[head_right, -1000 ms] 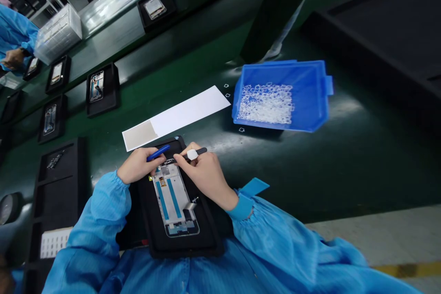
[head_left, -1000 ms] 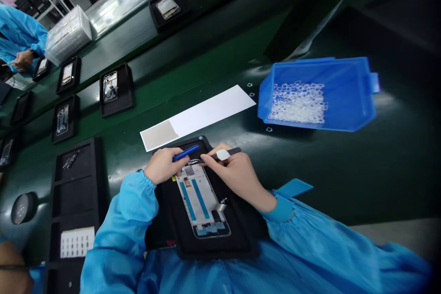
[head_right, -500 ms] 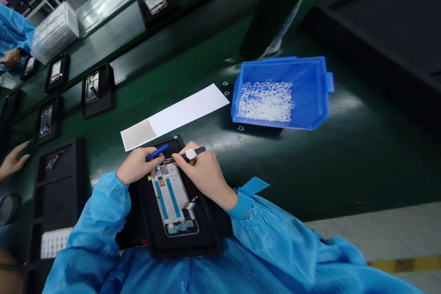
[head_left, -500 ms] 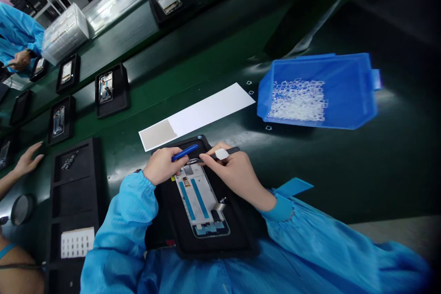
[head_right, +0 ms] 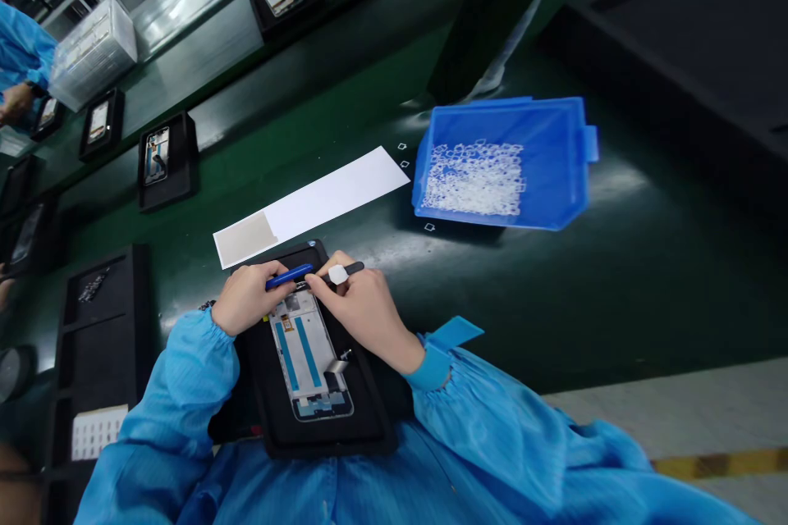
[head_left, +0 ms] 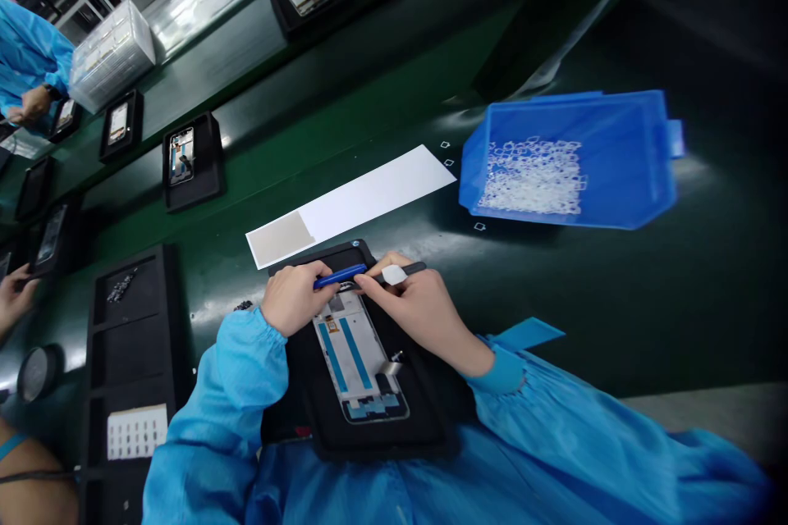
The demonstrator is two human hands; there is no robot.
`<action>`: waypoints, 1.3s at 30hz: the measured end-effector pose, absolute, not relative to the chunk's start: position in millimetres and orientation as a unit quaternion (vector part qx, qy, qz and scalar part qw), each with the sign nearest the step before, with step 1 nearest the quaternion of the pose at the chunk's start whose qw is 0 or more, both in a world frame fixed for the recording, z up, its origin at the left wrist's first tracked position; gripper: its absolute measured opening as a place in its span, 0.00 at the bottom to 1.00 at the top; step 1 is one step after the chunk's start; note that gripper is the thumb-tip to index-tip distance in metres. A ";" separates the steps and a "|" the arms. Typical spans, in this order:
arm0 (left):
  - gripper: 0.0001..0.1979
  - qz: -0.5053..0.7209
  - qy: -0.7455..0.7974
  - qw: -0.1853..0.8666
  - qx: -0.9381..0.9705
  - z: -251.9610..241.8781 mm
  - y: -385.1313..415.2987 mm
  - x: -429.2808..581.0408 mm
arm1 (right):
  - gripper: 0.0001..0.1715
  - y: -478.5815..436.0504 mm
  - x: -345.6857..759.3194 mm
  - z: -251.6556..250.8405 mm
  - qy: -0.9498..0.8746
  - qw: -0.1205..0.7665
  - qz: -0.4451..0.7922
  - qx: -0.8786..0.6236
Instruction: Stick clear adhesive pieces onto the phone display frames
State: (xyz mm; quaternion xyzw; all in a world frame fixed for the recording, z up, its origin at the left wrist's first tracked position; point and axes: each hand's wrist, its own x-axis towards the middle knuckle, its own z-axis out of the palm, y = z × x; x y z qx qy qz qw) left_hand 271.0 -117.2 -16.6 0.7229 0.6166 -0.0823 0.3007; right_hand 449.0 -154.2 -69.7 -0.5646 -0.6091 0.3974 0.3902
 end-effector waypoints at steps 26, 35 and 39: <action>0.10 -0.066 0.628 0.275 0.725 -19.6 -121.9 272.7 | 0.14 -158.3 446.8 -73.3 -0.655 0.436 0.316 -0.531; 0.17 0.154 0.714 0.248 0.636 -2.1 -217.5 212.4 | 0.14 -167.6 453.8 -81.1 -0.514 0.553 0.386 -0.530; 0.24 0.122 0.737 0.279 0.603 -28.9 -281.6 216.2 | 0.17 -175.0 446.6 -83.4 -0.517 0.560 0.393 -0.515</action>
